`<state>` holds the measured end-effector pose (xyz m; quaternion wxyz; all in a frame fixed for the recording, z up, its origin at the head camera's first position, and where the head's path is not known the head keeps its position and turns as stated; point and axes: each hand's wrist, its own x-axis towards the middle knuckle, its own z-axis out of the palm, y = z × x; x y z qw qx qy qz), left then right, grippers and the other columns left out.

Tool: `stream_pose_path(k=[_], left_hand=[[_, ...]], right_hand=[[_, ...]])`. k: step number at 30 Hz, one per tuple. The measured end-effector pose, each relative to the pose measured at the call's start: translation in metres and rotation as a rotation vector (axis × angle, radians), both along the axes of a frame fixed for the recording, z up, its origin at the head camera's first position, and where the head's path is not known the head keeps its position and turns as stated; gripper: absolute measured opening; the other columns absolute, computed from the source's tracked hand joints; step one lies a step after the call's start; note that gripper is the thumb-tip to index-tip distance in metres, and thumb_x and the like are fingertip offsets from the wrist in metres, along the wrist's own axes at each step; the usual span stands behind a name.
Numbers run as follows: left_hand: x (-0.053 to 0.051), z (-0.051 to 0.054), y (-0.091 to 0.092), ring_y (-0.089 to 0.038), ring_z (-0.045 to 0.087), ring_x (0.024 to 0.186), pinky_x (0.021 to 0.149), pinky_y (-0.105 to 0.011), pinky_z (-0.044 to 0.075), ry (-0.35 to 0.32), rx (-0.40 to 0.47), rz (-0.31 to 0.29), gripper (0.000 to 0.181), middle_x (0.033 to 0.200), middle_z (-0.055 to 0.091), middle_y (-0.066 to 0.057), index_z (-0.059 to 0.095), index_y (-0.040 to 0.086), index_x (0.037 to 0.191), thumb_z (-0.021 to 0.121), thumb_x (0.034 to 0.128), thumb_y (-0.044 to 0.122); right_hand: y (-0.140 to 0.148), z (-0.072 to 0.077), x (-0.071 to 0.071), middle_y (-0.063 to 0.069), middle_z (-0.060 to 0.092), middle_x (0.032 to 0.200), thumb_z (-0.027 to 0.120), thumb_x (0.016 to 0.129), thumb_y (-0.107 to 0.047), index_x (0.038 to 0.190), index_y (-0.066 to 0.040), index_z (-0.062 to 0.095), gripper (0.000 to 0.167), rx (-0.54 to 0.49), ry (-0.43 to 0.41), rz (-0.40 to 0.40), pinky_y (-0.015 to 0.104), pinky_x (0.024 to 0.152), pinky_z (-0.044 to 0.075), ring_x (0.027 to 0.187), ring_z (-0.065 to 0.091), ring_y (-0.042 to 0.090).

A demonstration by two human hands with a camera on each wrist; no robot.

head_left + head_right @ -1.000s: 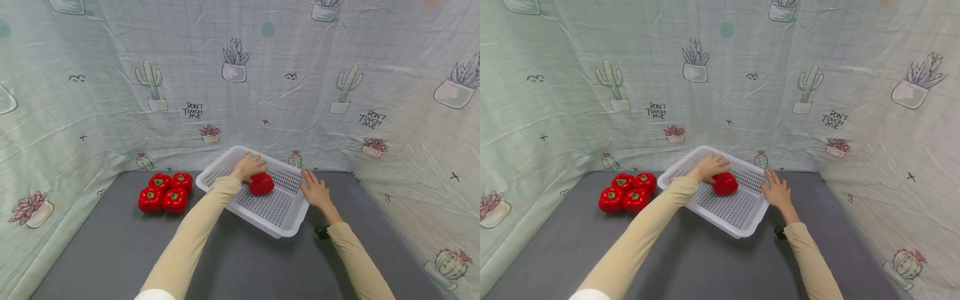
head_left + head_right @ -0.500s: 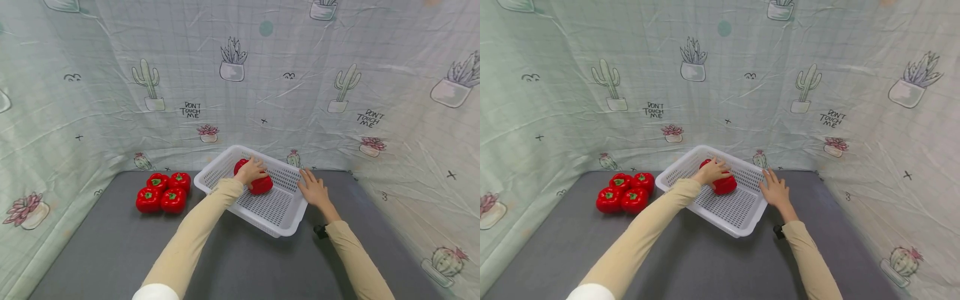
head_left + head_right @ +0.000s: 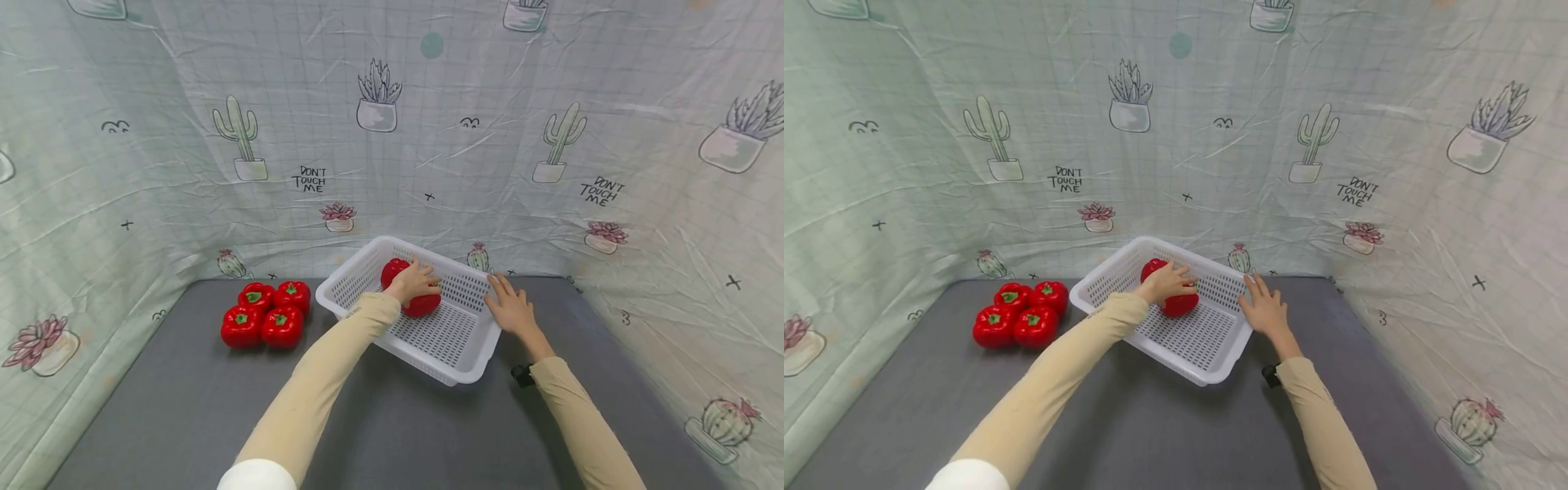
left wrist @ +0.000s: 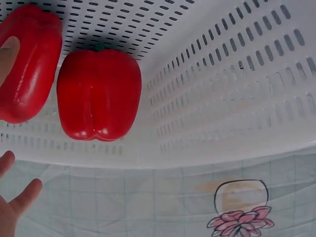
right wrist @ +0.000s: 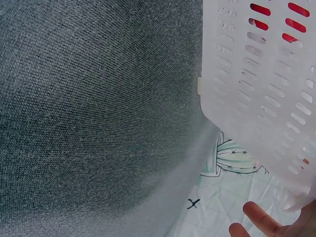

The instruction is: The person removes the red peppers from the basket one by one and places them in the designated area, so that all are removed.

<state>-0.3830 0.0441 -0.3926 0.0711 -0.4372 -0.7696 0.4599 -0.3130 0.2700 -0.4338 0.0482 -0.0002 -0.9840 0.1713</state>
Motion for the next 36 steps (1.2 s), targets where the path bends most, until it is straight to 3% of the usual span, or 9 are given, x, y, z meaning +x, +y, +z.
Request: stream_pose_path(k=[9,25,30,36], left_hand=[[0.007,0.002,0.001,-0.016,0.032,0.129,0.103,-0.041,0.033,-0.007,0.023,-0.066,0.074,0.137,0.040,0.010,0.021,0.034,0.137,0.064,0.0768,0.038],[0.007,-0.006,-0.003,-0.017,0.022,0.135,0.107,-0.039,0.028,0.066,-0.061,-0.174,0.062,0.144,0.030,0.006,0.027,0.042,0.135,0.058,0.0850,0.023],[0.008,-0.006,-0.004,-0.019,0.020,0.136,0.108,-0.040,0.026,0.084,-0.080,-0.149,0.069,0.146,0.027,0.005,0.018,0.045,0.135,0.060,0.0828,0.030],[0.009,-0.008,-0.006,-0.020,0.025,0.133,0.108,-0.042,0.024,0.057,-0.067,-0.096,0.080,0.140,0.037,0.007,0.012,0.046,0.135,0.066,0.0754,0.039]], right_hand=[[0.000,0.003,-0.001,0.012,0.009,0.150,0.030,0.095,-0.038,0.143,-0.015,0.016,0.055,-0.003,0.003,0.015,0.070,0.088,0.024,0.122,0.021,0.054],[0.000,0.002,0.000,0.014,0.010,0.150,0.031,0.094,-0.036,0.143,-0.014,0.017,0.055,-0.006,0.013,0.023,0.070,0.087,0.024,0.121,0.021,0.056],[0.000,0.002,0.001,0.014,0.010,0.150,0.030,0.094,-0.037,0.143,-0.014,0.017,0.055,-0.006,0.015,0.023,0.070,0.087,0.025,0.121,0.021,0.056],[0.000,0.001,0.003,0.013,0.011,0.150,0.031,0.094,-0.038,0.143,-0.014,0.018,0.055,-0.011,0.020,0.019,0.070,0.086,0.026,0.121,0.022,0.055]])
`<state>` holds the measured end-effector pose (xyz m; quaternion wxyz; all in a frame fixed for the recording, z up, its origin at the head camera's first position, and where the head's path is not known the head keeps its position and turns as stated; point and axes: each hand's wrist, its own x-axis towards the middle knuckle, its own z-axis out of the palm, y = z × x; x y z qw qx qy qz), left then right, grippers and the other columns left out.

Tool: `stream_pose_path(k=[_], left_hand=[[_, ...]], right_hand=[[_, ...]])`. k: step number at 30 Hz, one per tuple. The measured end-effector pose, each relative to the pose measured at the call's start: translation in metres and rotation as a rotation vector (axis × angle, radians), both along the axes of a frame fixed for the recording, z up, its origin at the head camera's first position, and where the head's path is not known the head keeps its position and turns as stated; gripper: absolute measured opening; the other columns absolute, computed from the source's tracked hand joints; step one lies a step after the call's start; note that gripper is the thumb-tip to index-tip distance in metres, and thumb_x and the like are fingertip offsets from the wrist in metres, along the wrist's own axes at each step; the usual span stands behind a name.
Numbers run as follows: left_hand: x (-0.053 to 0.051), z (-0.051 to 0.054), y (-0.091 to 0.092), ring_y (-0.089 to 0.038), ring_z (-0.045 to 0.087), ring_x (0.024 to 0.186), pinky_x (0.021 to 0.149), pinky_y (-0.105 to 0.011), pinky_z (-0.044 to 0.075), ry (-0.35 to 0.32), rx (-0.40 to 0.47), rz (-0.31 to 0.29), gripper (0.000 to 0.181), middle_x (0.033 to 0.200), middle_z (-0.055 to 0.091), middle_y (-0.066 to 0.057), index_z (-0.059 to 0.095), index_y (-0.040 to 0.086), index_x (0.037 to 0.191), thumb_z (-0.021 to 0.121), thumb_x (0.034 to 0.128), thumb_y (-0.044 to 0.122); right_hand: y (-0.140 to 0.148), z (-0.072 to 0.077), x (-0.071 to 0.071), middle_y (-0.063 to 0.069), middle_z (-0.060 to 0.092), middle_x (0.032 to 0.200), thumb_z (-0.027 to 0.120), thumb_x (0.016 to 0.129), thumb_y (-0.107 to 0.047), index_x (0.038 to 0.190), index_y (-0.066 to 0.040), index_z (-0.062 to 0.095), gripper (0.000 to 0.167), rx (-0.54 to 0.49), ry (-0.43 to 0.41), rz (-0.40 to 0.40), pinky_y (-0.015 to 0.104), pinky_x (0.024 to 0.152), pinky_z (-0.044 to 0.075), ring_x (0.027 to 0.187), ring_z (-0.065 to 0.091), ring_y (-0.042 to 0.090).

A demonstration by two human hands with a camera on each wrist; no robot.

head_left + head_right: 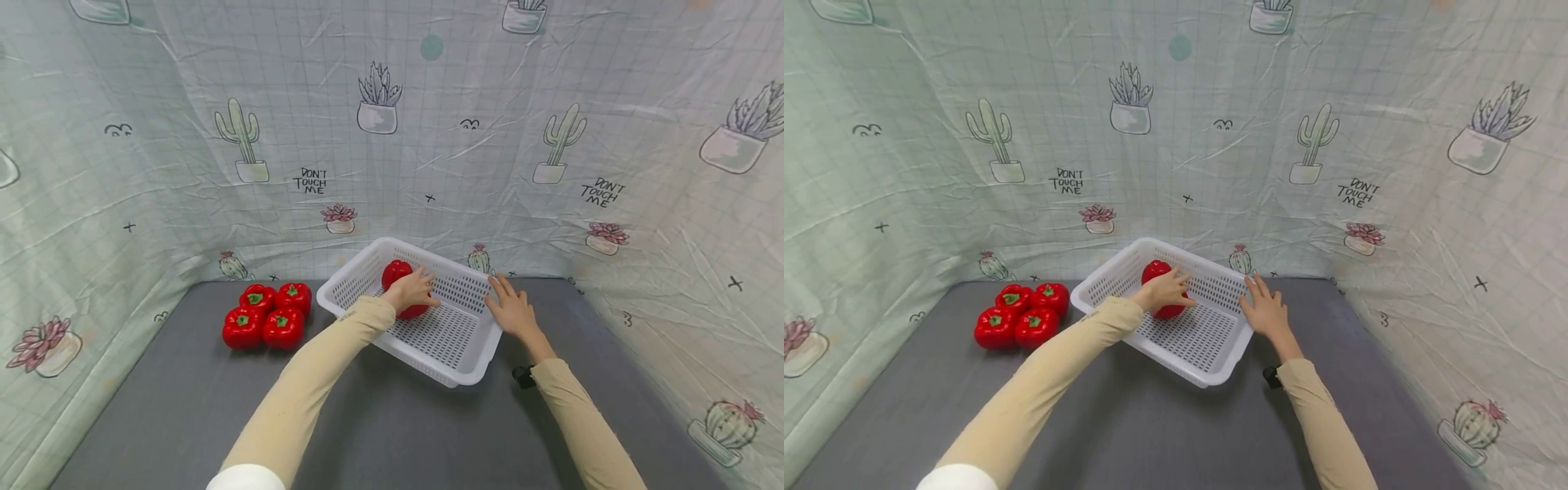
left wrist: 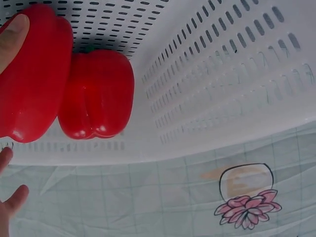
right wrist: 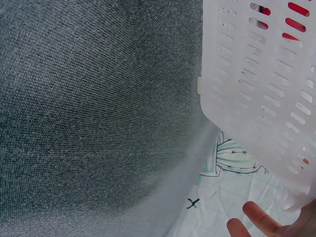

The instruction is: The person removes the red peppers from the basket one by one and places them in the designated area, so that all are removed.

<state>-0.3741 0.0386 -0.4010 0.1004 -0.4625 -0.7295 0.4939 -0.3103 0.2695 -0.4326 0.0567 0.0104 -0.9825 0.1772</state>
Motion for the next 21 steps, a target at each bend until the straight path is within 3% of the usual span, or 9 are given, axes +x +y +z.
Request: stream_pose_path(k=[11,21], left_hand=[[0.003,0.014,-0.007,-0.024,0.031,0.129,0.106,-0.042,0.027,-0.045,0.048,0.048,0.085,0.142,0.030,0.004,0.011,0.044,0.136,0.064,0.0695,0.052],[0.005,0.023,-0.012,-0.025,0.036,0.122,0.101,-0.043,0.032,-0.047,0.151,-0.014,0.074,0.139,0.033,-0.003,0.023,0.043,0.133,0.058,0.0707,0.063]], right_hand=[[0.001,0.000,0.002,0.014,0.011,0.149,0.032,0.094,-0.036,0.143,-0.012,0.018,0.056,0.025,-0.006,0.006,0.068,0.083,0.030,0.119,0.025,0.055],[0.001,0.001,-0.001,0.014,0.010,0.149,0.031,0.095,-0.036,0.143,-0.013,0.016,0.056,0.025,-0.016,0.012,0.069,0.084,0.029,0.119,0.023,0.056]])
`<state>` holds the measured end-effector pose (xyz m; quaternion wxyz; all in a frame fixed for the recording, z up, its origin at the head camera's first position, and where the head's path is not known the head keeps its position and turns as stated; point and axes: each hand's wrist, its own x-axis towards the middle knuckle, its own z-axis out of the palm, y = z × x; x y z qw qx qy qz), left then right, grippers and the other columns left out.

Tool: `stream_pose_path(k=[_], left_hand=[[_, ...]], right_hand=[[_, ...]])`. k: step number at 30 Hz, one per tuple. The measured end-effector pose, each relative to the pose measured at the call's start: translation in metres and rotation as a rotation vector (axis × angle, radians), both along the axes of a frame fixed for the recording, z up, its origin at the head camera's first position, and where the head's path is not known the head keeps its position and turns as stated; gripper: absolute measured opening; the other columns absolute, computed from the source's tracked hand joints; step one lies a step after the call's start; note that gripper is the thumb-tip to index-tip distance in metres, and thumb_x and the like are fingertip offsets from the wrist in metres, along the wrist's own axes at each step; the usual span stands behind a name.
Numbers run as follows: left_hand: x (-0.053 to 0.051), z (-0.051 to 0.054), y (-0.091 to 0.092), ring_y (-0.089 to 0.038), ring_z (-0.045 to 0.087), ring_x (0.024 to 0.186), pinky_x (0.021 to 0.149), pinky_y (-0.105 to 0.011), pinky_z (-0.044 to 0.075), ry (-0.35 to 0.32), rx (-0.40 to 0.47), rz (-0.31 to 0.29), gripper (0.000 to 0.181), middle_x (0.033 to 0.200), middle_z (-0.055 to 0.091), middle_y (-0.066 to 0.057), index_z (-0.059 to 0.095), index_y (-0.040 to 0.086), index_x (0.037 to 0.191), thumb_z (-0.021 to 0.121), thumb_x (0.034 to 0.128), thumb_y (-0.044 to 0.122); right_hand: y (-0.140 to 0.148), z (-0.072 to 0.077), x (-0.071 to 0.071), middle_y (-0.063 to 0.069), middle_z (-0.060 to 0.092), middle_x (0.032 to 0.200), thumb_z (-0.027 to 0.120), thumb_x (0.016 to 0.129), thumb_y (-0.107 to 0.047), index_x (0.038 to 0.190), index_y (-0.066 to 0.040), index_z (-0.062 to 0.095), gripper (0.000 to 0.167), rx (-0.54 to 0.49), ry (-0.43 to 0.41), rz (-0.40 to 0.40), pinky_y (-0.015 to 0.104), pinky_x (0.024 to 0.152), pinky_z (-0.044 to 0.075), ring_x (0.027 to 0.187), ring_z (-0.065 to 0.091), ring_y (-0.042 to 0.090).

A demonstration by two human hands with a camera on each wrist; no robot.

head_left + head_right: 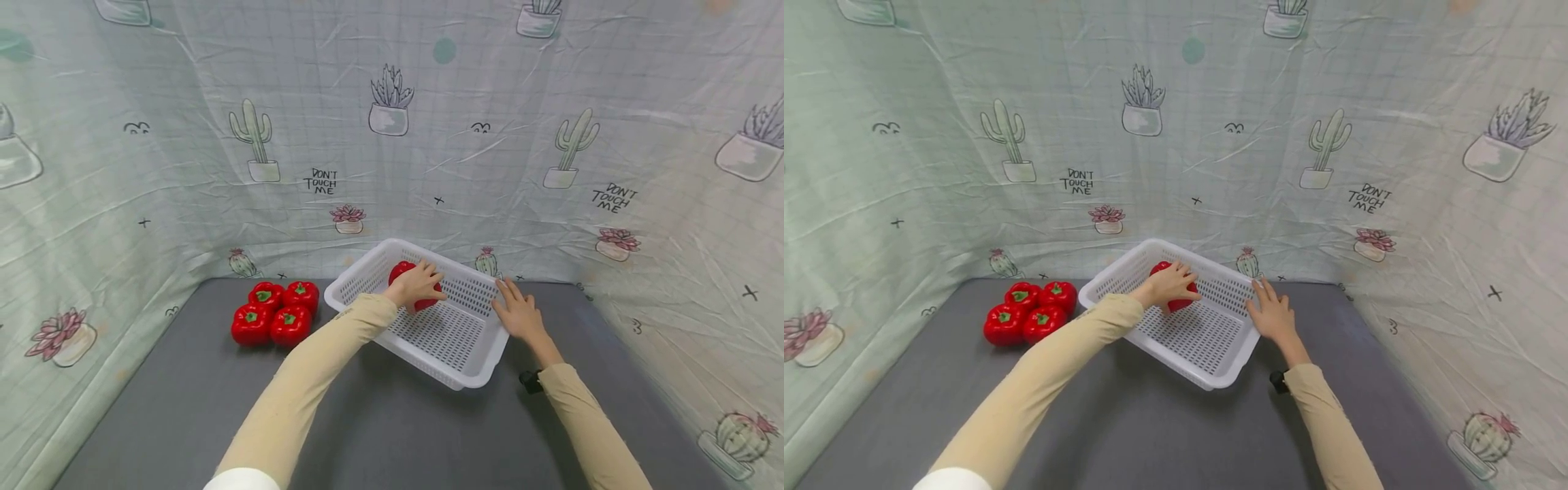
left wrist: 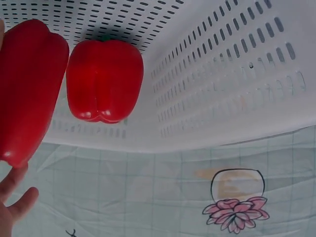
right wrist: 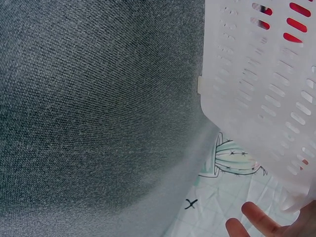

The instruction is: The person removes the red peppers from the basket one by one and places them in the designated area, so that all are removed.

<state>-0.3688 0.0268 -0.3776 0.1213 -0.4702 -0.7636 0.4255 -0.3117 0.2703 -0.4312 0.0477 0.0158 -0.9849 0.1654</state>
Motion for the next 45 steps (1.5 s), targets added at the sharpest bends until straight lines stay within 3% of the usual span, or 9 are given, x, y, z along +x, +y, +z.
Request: stream_pose_path(k=[8,15,21,34,45], left_hand=[[0.003,0.008,-0.003,-0.029,0.042,0.114,0.095,-0.044,0.036,-0.040,0.121,-0.018,0.072,0.134,0.036,-0.008,0.031,0.040,0.132,0.056,0.0703,0.066],[0.006,0.024,-0.009,-0.029,0.042,0.116,0.096,-0.045,0.036,-0.037,0.213,-0.040,0.076,0.132,0.037,-0.009,0.031,0.038,0.133,0.054,0.0680,0.071],[0.012,0.034,-0.019,-0.029,0.038,0.120,0.100,-0.046,0.034,-0.074,0.316,-0.040,0.078,0.133,0.037,-0.009,0.027,0.036,0.137,0.049,0.0707,0.071],[0.037,0.046,-0.042,-0.026,0.040,0.111,0.091,-0.042,0.038,-0.156,0.612,-0.140,0.069,0.125,0.043,-0.010,0.036,0.029,0.134,0.058,0.0748,0.056],[0.057,0.050,-0.050,-0.026,0.036,0.117,0.093,-0.040,0.037,-0.162,0.652,-0.181,0.072,0.130,0.040,-0.009,0.034,0.029,0.136,0.063,0.0735,0.051]], right_hand=[[0.001,0.003,0.001,0.016,0.011,0.149,0.032,0.094,-0.035,0.143,-0.011,0.018,0.056,0.000,0.009,0.006,0.068,0.082,0.030,0.119,0.024,0.056],[0.002,0.004,0.000,0.017,0.010,0.149,0.032,0.095,-0.035,0.143,-0.010,0.017,0.056,0.001,0.010,0.017,0.068,0.081,0.031,0.117,0.024,0.056],[0.000,0.003,-0.001,0.017,0.011,0.149,0.033,0.095,-0.034,0.142,-0.010,0.018,0.056,-0.007,0.018,0.017,0.067,0.080,0.032,0.116,0.026,0.055],[-0.001,0.004,0.001,0.017,0.010,0.149,0.031,0.095,-0.035,0.143,-0.011,0.016,0.056,-0.009,0.016,0.026,0.069,0.082,0.029,0.118,0.023,0.056],[0.002,0.000,0.001,0.016,0.010,0.149,0.030,0.095,-0.037,0.143,-0.011,0.016,0.057,-0.023,0.002,0.042,0.070,0.081,0.029,0.118,0.023,0.057]])
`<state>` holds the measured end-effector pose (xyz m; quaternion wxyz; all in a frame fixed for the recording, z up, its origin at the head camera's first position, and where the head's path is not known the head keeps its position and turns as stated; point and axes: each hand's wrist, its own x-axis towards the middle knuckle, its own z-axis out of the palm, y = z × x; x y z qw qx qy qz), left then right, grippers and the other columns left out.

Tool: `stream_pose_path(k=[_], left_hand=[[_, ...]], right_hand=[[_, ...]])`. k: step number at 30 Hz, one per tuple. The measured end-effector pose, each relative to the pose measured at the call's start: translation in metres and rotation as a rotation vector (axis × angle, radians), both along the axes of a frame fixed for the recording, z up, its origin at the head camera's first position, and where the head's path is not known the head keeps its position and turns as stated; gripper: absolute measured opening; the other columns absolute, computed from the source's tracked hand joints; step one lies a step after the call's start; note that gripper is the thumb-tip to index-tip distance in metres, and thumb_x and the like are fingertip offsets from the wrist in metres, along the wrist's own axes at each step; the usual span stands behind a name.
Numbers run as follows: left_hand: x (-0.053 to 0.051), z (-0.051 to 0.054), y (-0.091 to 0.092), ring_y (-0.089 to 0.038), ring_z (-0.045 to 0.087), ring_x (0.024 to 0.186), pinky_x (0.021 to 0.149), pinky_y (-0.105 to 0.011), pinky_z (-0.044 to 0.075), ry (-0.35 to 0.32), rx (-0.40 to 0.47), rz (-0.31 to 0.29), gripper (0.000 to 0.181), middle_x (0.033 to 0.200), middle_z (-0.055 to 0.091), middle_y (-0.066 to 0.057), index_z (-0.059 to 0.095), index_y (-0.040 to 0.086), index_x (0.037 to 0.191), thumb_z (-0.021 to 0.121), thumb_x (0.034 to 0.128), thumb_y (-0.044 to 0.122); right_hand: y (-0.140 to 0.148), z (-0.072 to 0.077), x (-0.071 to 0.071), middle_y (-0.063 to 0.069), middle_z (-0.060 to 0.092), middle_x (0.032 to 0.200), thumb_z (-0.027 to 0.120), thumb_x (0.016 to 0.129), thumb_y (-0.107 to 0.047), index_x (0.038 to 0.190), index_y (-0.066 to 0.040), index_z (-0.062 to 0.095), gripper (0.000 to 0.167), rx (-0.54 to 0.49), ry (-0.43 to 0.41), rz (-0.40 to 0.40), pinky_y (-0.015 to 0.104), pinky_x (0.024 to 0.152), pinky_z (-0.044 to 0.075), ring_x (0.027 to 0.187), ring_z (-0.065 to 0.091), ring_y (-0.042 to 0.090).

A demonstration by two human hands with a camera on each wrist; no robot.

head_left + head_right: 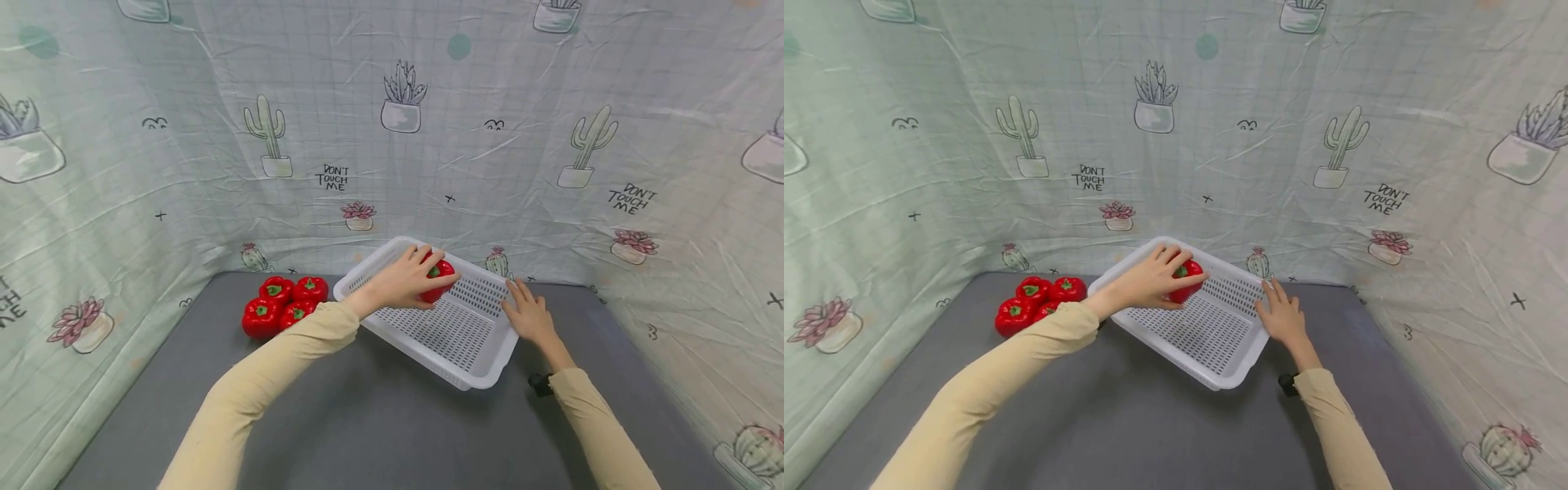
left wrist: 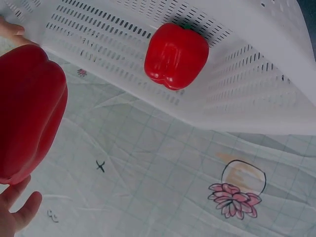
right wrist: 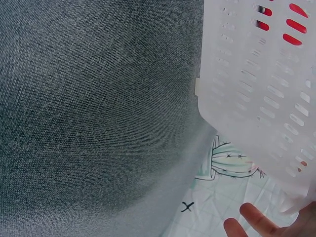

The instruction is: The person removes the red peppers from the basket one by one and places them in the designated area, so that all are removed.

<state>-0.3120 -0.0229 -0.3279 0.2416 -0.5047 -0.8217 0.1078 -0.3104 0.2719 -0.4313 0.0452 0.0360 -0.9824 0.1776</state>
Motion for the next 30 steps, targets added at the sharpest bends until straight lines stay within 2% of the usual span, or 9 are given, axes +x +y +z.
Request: stream_pose_path(k=[10,18,24,30], left_hand=[[0.016,0.004,-0.015,-0.027,0.034,0.122,0.095,-0.042,0.035,-0.009,0.054,-0.012,0.074,0.135,0.038,-0.010,0.034,0.024,0.137,0.065,0.0734,0.046],[0.031,-0.003,-0.034,-0.030,0.035,0.120,0.097,-0.045,0.036,-0.004,0.122,-0.032,0.074,0.135,0.038,-0.012,0.037,0.022,0.135,0.068,0.0709,0.044],[0.039,-0.008,-0.049,-0.031,0.035,0.121,0.097,-0.048,0.033,0.002,0.158,-0.053,0.076,0.134,0.040,-0.012,0.040,0.021,0.133,0.071,0.0675,0.044],[0.046,-0.013,-0.063,-0.030,0.034,0.123,0.097,-0.049,0.032,-0.003,0.176,-0.046,0.079,0.134,0.040,-0.012,0.039,0.022,0.134,0.073,0.0659,0.045]], right_hand=[[0.000,0.002,0.000,0.017,0.008,0.149,0.029,0.095,-0.037,0.143,-0.010,0.015,0.056,-0.003,-0.015,0.000,0.071,0.083,0.026,0.118,0.021,0.057],[0.000,0.002,0.001,0.018,0.009,0.149,0.030,0.095,-0.036,0.143,-0.010,0.015,0.056,0.005,-0.016,-0.005,0.070,0.082,0.027,0.118,0.021,0.057],[-0.001,0.002,0.001,0.018,0.009,0.148,0.030,0.095,-0.035,0.143,-0.009,0.015,0.056,0.010,-0.015,-0.009,0.070,0.083,0.027,0.118,0.022,0.057],[-0.001,0.003,0.001,0.018,0.009,0.148,0.030,0.095,-0.035,0.143,-0.009,0.015,0.056,0.005,-0.014,-0.011,0.070,0.083,0.028,0.117,0.022,0.057]])
